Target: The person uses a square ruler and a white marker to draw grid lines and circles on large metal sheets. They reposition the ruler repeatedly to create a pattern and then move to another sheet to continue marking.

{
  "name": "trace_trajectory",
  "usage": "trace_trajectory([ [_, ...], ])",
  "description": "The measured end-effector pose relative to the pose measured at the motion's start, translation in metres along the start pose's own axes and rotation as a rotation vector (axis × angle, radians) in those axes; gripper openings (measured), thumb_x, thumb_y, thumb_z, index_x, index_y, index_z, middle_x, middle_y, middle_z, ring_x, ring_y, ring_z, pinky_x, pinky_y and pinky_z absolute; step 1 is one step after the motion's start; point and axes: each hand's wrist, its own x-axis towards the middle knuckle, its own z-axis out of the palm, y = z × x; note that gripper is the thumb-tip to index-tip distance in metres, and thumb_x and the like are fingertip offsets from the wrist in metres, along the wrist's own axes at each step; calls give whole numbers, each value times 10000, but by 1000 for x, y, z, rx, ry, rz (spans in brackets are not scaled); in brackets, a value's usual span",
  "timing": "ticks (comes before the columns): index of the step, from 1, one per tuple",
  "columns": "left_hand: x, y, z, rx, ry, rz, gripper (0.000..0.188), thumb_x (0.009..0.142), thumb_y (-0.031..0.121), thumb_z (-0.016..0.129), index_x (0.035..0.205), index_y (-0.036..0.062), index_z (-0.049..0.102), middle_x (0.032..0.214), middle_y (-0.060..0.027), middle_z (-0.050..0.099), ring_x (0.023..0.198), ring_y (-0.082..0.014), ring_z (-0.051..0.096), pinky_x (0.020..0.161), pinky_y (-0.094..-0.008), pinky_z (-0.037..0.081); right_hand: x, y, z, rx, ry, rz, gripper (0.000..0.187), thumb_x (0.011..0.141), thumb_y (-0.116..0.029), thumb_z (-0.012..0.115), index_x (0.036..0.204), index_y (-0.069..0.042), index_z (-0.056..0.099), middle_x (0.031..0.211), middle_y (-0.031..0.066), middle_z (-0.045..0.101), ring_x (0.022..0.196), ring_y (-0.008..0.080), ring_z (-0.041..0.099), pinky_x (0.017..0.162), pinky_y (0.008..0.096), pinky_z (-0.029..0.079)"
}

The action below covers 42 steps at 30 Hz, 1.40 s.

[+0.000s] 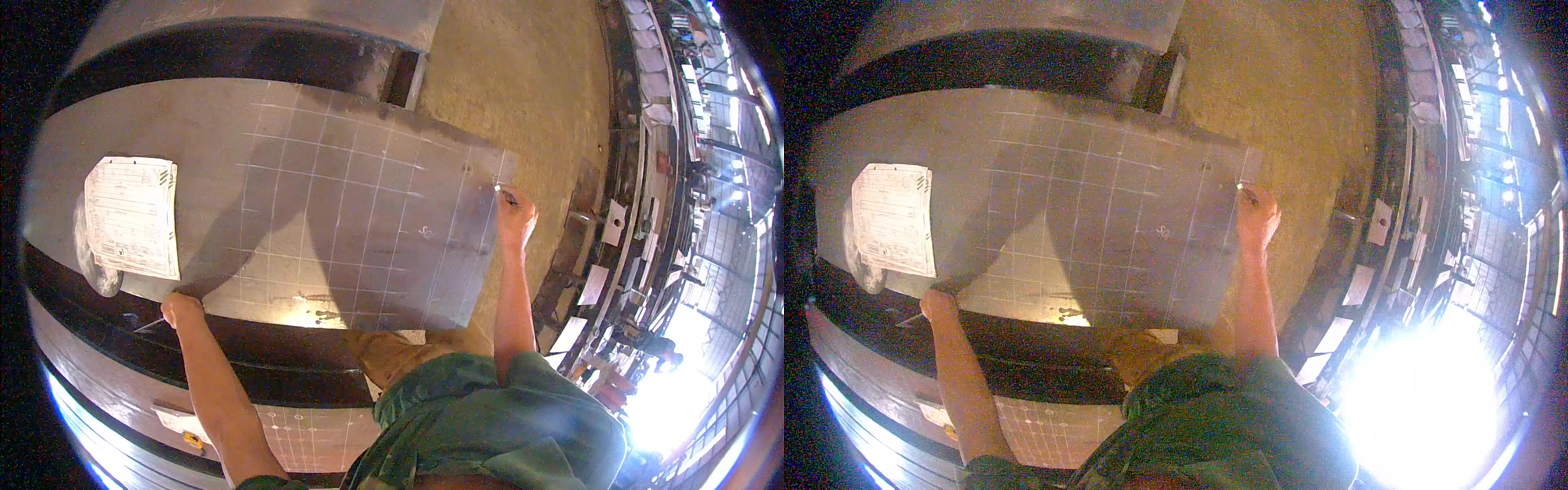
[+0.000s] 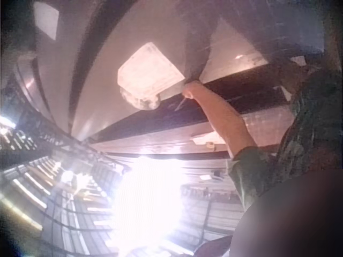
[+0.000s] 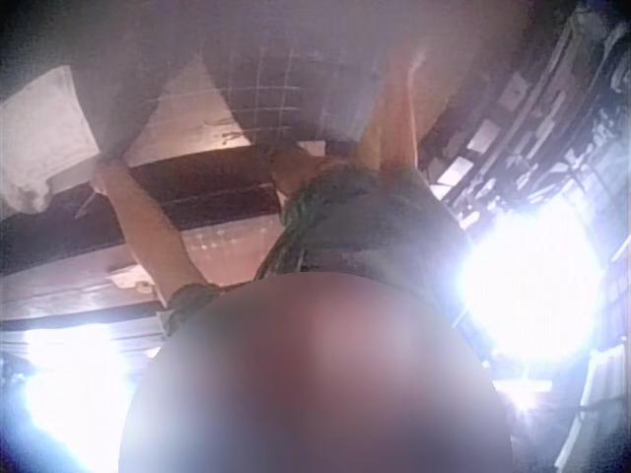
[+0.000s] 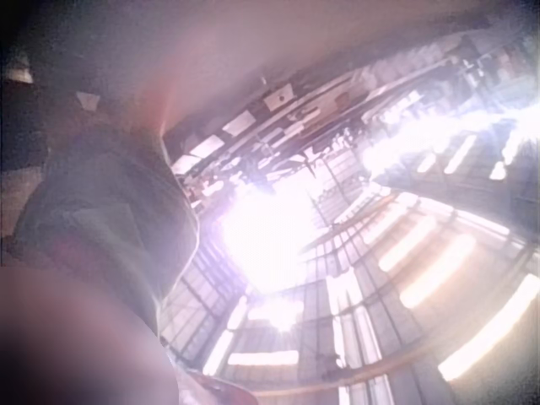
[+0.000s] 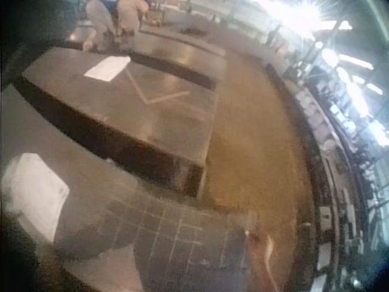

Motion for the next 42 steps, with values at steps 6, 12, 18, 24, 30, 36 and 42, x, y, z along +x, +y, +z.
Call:
trace_trajectory([
  [6,11,-5,15,-15,89,70,208,835,177,665,922,-8,705,972,-188,698,915,-335,691,750,-388,579,25,-7,0,13,-35,-25,154,796,-119,688,938,-89,741,775,94,698,687,177,651,648,314,497],
  [12,38,-28,35,177,167,186,255,835,260,630,913,39,729,963,-160,708,910,-320,691,788,-402,556,-33,-7,-33,223,-322,51,200,790,-107,709,989,-102,732,896,71,713,770,182,662,686,310,512],
  [18,79,-35,67,272,166,204,244,856,247,597,947,68,736,971,-131,715,910,-293,697,769,-395,562,-169,-17,-65,125,-477,-297,177,773,-34,717,930,-114,719,771,74,651,671,209,627,567,301,486],
  [24,86,-36,70,363,139,220,244,860,225,599,989,59,722,1017,-147,702,949,-303,686,781,-383,563,-193,-20,-62,152,-441,-317,193,758,-20,733,926,-109,703,740,92,629,612,233,594,503,329,456],
  [30,79,-34,67,362,173,293,264,877,218,586,908,-11,714,967,-193,703,926,-321,688,760,-388,562,-196,-28,-59,188,-422,-358,205,766,1,718,949,-86,686,725,96,617,608,247,586,509,350,453],
  [36,59,-24,47,581,117,415,276,913,238,556,926,12,715,971,-124,718,903,-263,699,738,-352,564,-199,-28,-57,168,-404,-336,234,761,-8,714,975,-97,685,760,97,622,659,261,610,542,363,481],
  [42,79,-34,66,201,119,227,286,919,236,534,955,19,717,1035,-120,706,938,-257,691,772,-356,561,-206,-24,-59,161,-454,-291,344,752,-67,703,1084,-150,668,813,101,612,674,273,610,564,388,509],
])
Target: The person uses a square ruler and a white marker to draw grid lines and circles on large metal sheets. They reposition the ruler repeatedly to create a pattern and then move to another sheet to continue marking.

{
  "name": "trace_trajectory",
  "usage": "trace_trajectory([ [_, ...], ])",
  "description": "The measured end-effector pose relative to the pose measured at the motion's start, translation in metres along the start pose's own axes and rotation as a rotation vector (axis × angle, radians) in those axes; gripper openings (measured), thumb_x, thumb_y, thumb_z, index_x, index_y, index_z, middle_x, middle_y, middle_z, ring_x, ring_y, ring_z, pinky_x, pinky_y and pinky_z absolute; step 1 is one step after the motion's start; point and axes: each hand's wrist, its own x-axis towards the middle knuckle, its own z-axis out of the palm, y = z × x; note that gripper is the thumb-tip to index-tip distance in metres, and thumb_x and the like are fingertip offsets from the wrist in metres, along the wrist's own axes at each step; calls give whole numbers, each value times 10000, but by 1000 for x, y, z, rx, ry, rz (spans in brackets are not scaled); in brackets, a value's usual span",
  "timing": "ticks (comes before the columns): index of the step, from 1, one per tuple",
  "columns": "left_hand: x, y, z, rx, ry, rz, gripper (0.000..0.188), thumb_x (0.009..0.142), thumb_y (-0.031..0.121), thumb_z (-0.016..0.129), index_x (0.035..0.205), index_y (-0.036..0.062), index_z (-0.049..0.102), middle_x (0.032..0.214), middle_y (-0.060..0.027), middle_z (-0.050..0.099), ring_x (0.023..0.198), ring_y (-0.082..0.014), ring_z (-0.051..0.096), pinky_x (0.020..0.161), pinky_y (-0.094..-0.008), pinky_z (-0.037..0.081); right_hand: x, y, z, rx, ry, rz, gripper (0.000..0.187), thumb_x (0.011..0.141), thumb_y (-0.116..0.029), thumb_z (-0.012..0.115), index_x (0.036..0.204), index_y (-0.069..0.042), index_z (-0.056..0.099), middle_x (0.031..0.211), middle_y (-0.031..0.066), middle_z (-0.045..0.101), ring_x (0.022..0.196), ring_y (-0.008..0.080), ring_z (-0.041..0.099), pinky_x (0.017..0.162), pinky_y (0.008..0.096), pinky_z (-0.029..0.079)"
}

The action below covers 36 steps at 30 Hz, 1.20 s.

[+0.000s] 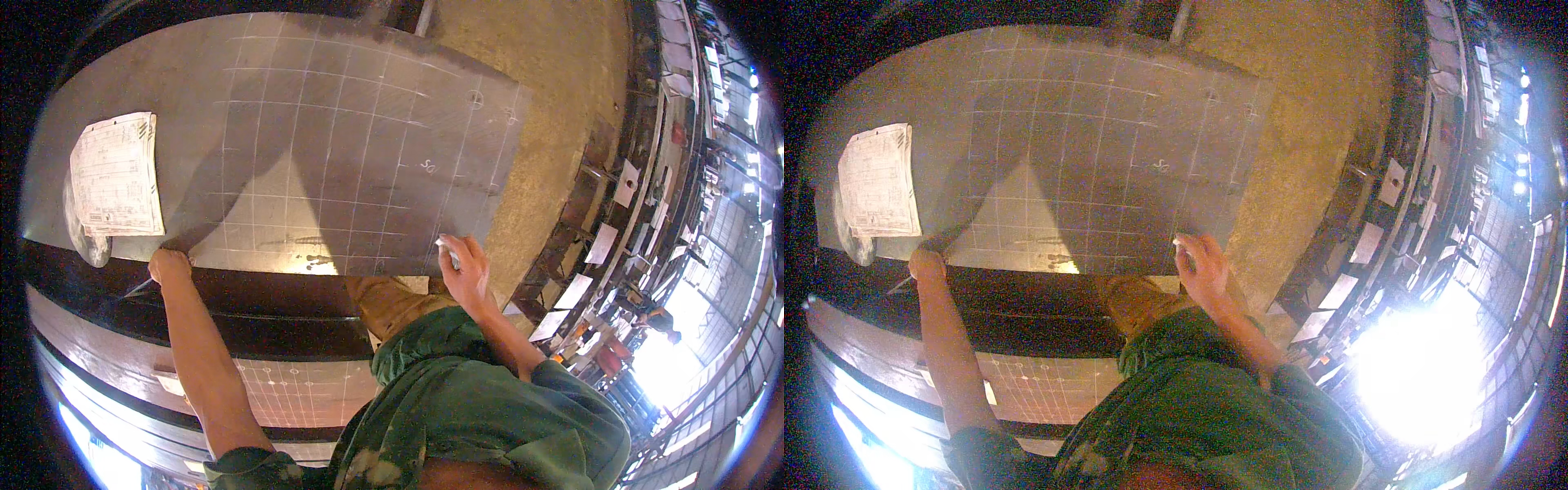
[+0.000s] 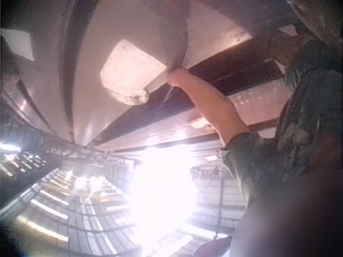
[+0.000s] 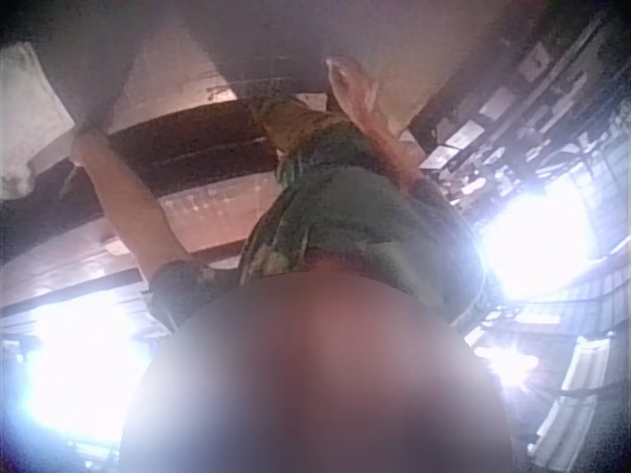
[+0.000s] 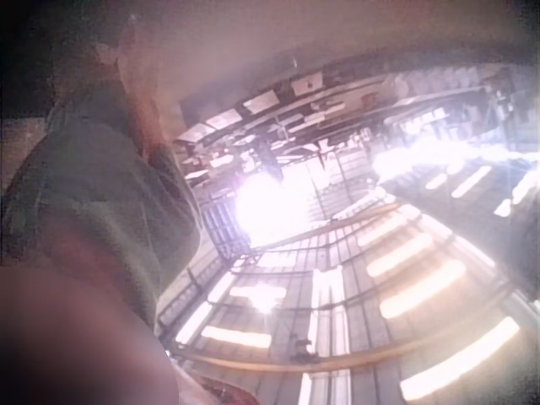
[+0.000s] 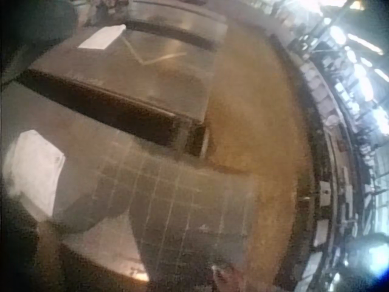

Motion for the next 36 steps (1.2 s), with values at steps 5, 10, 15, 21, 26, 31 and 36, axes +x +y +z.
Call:
trace_trajectory([
  [5,-11,8,-15,200,-18,58,312,880,324,590,1077,113,708,1108,-98,689,1009,-256,671,816,-369,549,-17,-16,-10,-125,-283,47,555,796,-137,660,1334,-191,534,812,102,593,641,292,594,544,411,509],
  [10,-43,31,-61,476,-172,121,298,937,261,529,1154,131,685,1181,-6,667,1055,-211,656,811,-329,559,-26,-13,-2,-164,-292,24,618,804,-160,650,1395,-201,472,799,97,576,632,301,589,523,425,506],
  [15,-44,27,-55,441,-117,118,299,952,246,510,1184,150,672,1189,11,664,1066,-207,651,816,-345,561,-27,-23,-6,-180,-323,4,579,793,-86,651,1354,-157,529,751,81,527,629,269,552,544,395,477],
  [21,-45,30,-58,454,-126,88,299,965,228,483,1176,142,675,1189,7,664,1061,-200,654,808,-349,561,-40,-19,-6,-172,-378,16,503,808,-158,648,1300,-189,553,838,88,610,673,293,610,551,414,513],
  [26,-38,29,-54,211,-141,-96,306,964,248,471,1136,123,691,1143,-18,684,1030,-209,665,790,-347,562,-22,-14,-2,8,-132,184,289,812,-130,679,1097,-153,641,893,97,642,720,302,635,604,404,521],
  [31,-34,22,-43,336,-77,32,296,952,240,486,1112,118,702,1088,-10,703,1027,-210,666,783,-336,563,-10,-4,0,7,-51,163,215,808,-82,685,1009,-130,629,900,101,642,764,315,639,636,396,523],
  [36,-43,30,-59,587,-188,172,305,957,253,493,1172,143,677,1173,27,670,1065,-194,651,802,-331,564,0,-6,-1,-12,-20,85,173,832,-11,663,995,-44,614,867,150,625,769,334,637,629,388,509],
])
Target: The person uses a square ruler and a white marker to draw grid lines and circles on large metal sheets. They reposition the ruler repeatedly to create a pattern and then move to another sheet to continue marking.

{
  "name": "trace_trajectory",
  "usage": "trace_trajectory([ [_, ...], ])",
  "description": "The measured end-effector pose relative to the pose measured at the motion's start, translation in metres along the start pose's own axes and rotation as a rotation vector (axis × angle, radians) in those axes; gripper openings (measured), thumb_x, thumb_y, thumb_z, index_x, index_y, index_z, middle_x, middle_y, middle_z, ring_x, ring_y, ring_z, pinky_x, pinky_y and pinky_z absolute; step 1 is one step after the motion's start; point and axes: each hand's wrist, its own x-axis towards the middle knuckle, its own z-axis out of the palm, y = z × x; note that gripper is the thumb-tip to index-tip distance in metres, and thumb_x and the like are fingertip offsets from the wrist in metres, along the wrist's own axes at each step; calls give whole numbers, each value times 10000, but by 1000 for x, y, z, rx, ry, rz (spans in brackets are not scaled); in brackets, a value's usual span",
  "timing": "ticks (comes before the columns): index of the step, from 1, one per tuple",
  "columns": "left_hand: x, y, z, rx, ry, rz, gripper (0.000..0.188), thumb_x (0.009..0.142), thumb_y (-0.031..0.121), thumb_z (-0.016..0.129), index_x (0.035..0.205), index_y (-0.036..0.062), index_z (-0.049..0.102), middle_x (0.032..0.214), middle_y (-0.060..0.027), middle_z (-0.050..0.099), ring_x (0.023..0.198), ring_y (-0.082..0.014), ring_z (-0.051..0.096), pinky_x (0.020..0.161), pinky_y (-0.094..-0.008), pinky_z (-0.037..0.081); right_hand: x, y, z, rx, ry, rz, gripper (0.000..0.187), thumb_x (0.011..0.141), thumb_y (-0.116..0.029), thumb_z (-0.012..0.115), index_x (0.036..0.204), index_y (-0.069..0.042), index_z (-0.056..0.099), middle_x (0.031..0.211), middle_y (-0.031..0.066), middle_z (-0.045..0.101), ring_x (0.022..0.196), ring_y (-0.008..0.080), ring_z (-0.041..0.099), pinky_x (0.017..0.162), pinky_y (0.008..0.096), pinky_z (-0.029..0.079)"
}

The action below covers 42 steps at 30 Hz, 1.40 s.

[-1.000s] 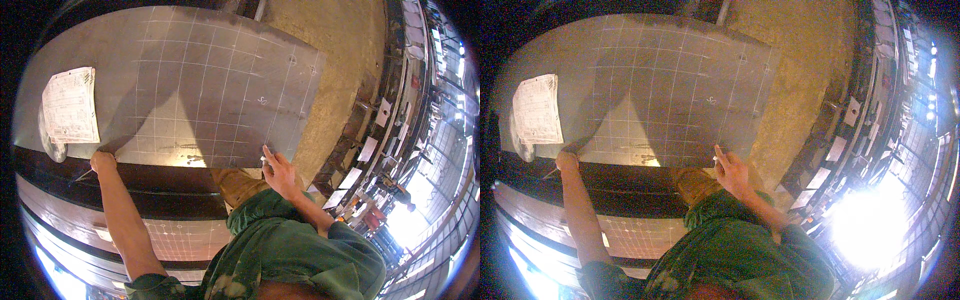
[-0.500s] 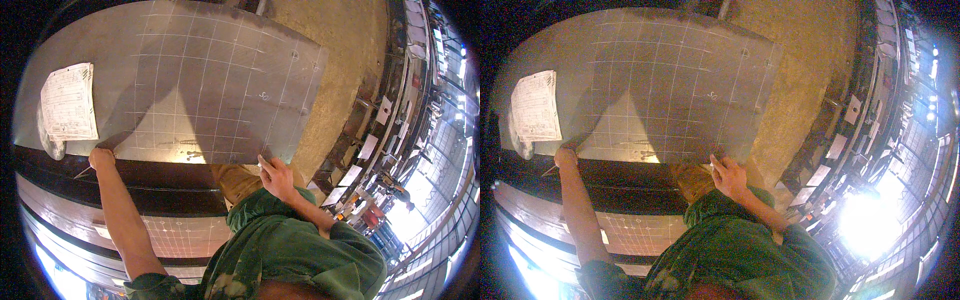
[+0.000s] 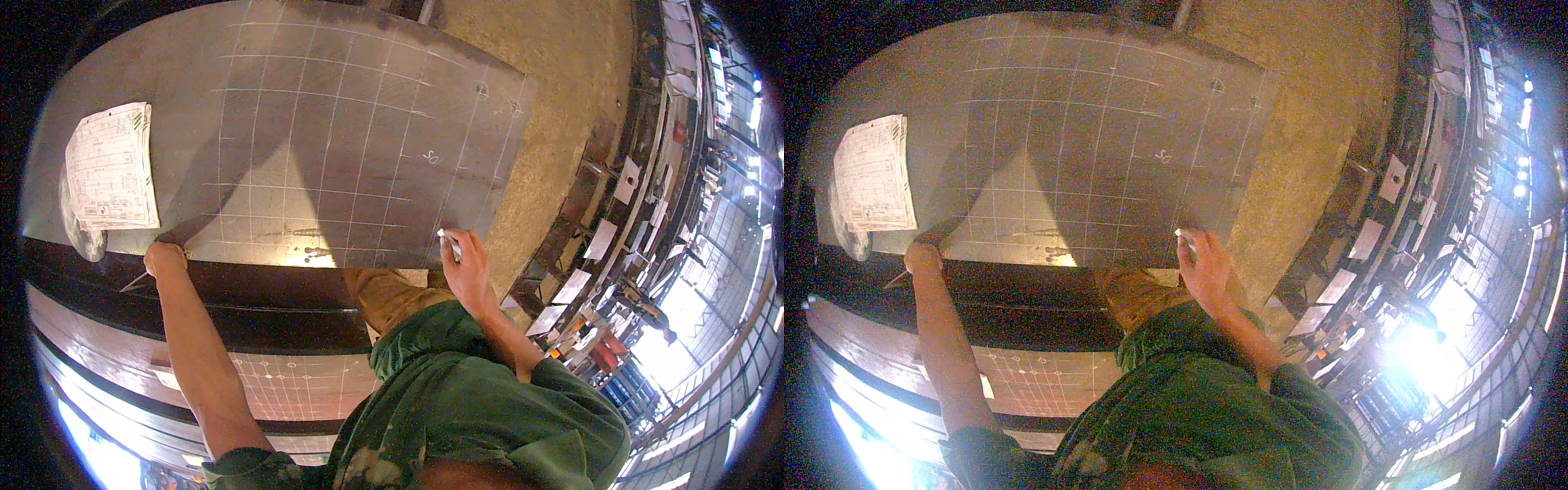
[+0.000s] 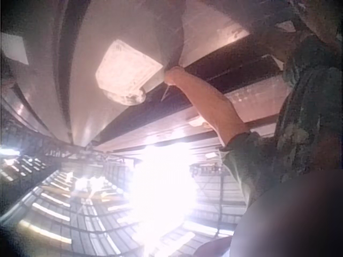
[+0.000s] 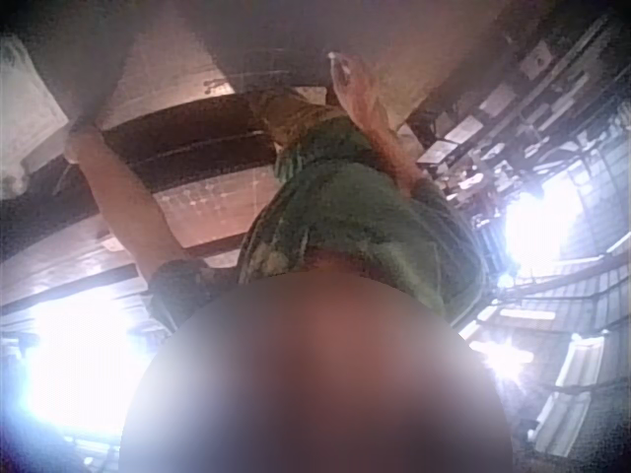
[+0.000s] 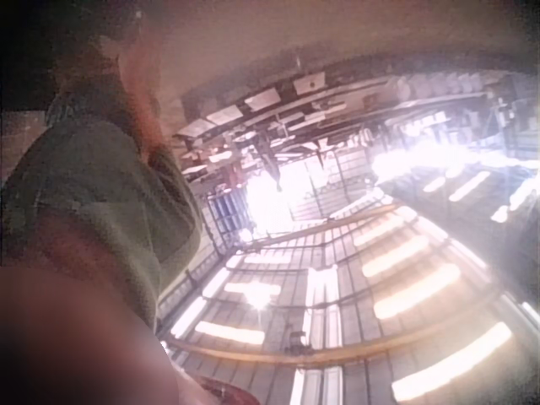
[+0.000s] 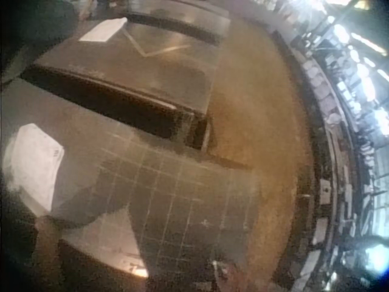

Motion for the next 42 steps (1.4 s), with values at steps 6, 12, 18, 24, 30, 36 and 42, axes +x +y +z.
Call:
trace_trajectory([
  [6,-14,0,-16,-42,-45,-21,326,959,310,509,1223,182,650,1238,36,638,1098,-183,634,825,-328,564,4,-8,-1,22,-64,20,187,822,-42,675,998,-75,622,878,134,627,766,330,635,627,394,512],
  [12,-7,-2,-8,-133,-60,-118,335,963,327,507,1225,172,647,1218,34,648,1092,-178,638,818,-309,562,-11,5,1,-11,-105,28,206,821,-115,689,1013,-125,616,895,124,624,758,340,635,618,410,525],
  [18,0,2,-5,-243,-45,-173,286,946,319,548,1132,149,685,1211,8,652,1034,-178,661,801,-321,560,3,-4,-1,3,-29,19,186,812,-4,675,983,-53,621,865,145,621,768,330,628,633,383,503],
  [24,15,-6,19,-278,84,-151,289,921,322,586,1054,98,710,1159,-64,673,1026,-205,666,807,-356,560,-8,6,-4,82,-112,150,179,824,-38,675,995,-69,629,907,137,643,824,305,646,692,369,512],
  [30,39,-1,39,-405,195,-157,255,901,234,589,1021,41,707,1074,-128,695,1008,-261,671,797,-365,561,-23,39,-34,-57,119,208,159,855,-77,658,1011,-81,627,950,132,647,864,305,643,735,375,513],
  [36,53,-7,53,-536,77,-204,256,913,228,561,997,29,699,1051,-134,698,970,-267,681,795,-361,558,-18,46,-20,-24,123,199,147,840,-44,667,980,-58,626,906,132,649,818,299,646,705,368,512],
  [42,37,-2,33,-419,75,-194,299,913,289,568,1065,58,681,1096,-119,684,999,-273,671,820,-361,552,-29,50,-17,-54,60,163,159,852,-81,664,1006,-75,627,921,156,645,823,339,641,699,401,516],
])
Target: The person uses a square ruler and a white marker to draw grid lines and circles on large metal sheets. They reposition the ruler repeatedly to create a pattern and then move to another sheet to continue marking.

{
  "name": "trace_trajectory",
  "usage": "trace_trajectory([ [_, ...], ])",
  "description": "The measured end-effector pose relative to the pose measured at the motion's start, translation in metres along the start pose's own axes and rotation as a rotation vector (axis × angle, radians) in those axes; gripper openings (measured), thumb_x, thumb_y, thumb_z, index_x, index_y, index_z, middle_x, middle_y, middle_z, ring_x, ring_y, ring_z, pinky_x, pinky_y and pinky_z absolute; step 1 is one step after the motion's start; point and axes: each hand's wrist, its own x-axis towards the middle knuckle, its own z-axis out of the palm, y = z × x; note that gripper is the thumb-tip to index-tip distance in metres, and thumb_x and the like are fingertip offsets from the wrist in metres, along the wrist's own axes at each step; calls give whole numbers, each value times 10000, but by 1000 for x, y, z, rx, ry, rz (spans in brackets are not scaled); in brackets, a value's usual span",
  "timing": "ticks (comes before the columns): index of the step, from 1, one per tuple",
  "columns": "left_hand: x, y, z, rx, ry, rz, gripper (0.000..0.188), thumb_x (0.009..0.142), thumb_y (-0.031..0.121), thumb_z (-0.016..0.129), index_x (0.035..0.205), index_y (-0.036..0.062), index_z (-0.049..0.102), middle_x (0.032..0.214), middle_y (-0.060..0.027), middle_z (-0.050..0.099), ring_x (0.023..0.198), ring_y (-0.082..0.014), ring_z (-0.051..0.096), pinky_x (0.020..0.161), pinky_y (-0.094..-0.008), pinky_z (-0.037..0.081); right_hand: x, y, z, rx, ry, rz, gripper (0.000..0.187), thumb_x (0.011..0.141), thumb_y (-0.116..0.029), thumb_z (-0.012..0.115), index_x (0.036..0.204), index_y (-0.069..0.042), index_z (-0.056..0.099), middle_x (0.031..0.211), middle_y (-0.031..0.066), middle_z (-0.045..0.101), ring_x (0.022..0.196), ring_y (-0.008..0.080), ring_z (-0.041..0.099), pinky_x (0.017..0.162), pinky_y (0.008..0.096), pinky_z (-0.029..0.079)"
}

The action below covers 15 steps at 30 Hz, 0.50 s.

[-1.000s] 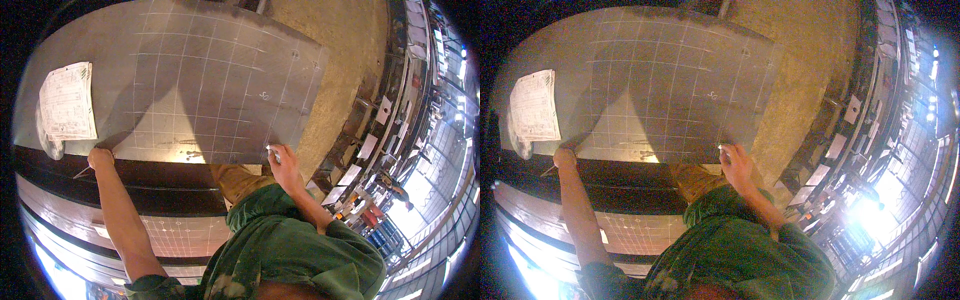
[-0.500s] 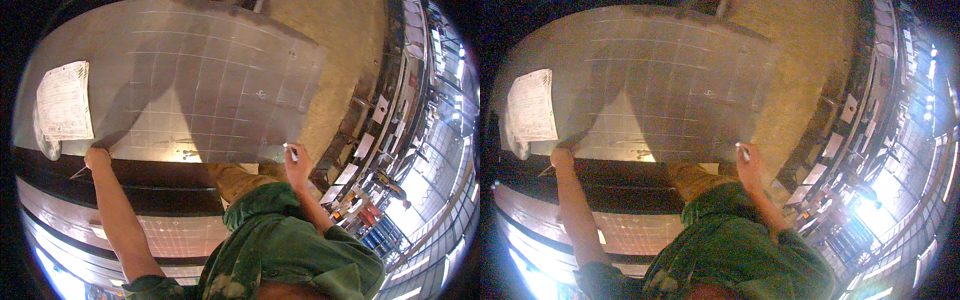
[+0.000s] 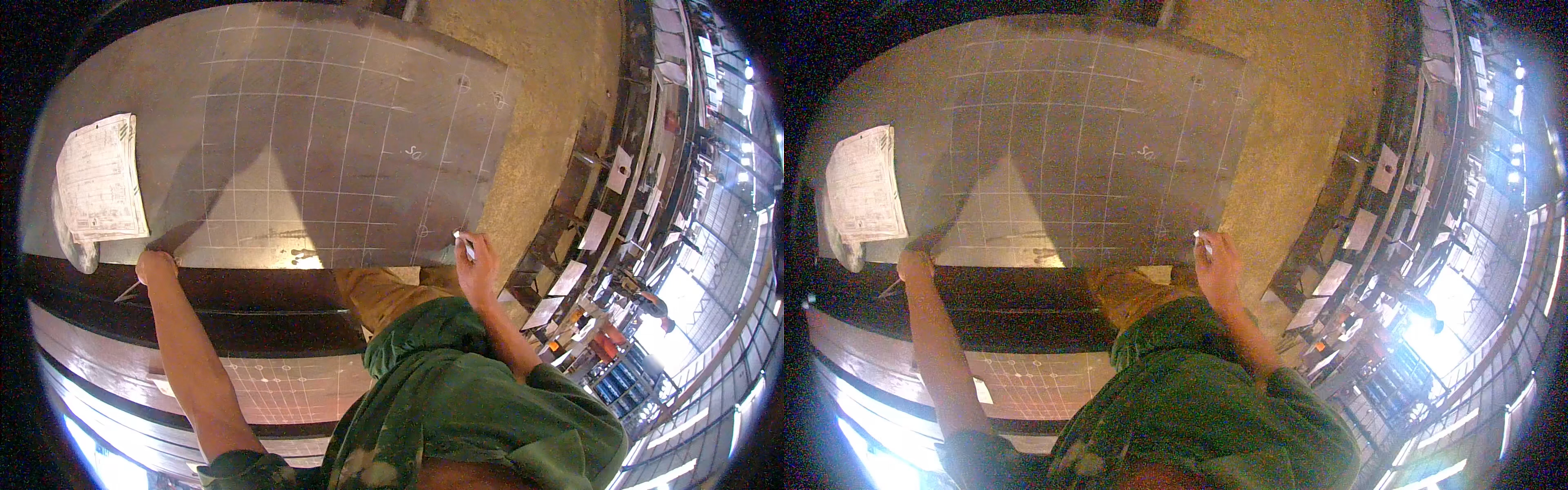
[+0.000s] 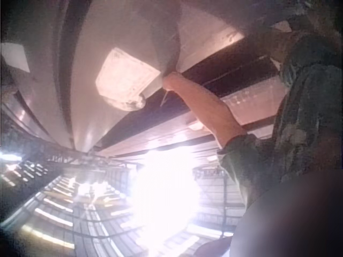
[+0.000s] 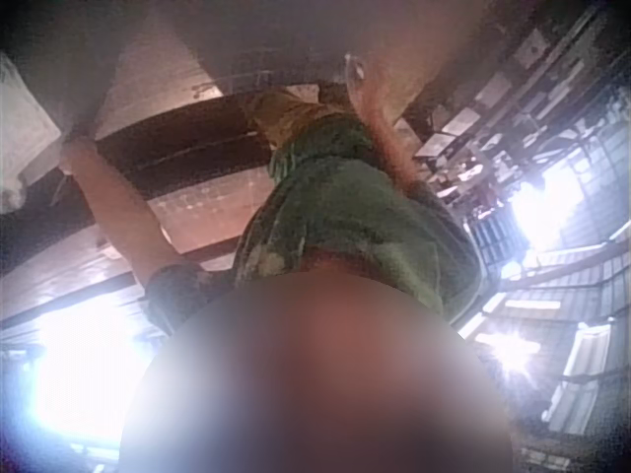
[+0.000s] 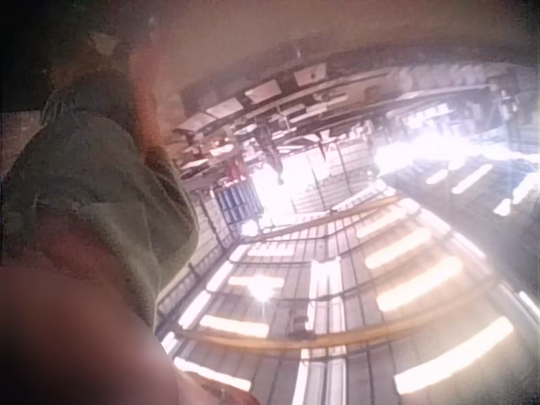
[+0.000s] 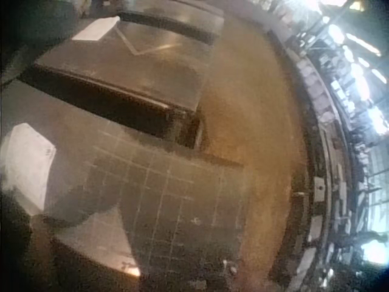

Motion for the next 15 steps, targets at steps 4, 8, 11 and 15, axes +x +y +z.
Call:
trace_trajectory([
  [4,5,-6,8,34,-37,25,365,931,365,537,1183,130,659,1193,-103,654,1060,-285,651,869,-388,542,-3,3,-3,36,13,66,159,857,-78,654,1014,-73,632,943,156,644,835,339,640,719,401,516],
  [8,6,-8,13,-13,9,22,351,915,332,550,1163,106,653,1171,-114,657,1054,-274,650,855,-384,542,6,1,0,20,103,23,158,854,-70,656,1010,-63,634,932,151,646,833,327,639,730,391,516],
  [11,-9,1,-1,-82,96,38,273,876,249,611,1017,29,687,1046,-146,693,947,-276,683,779,-363,557,10,3,4,30,112,-2,163,851,-71,660,1012,-60,633,911,145,648,826,314,638,725,377,515],
  [15,0,-8,9,-131,119,56,240,868,219,619,959,15,706,986,-146,709,924,-282,691,772,-355,559,12,-14,-1,85,34,-24,143,846,-57,667,985,-57,638,887,128,649,810,284,635,708,347,509],
])
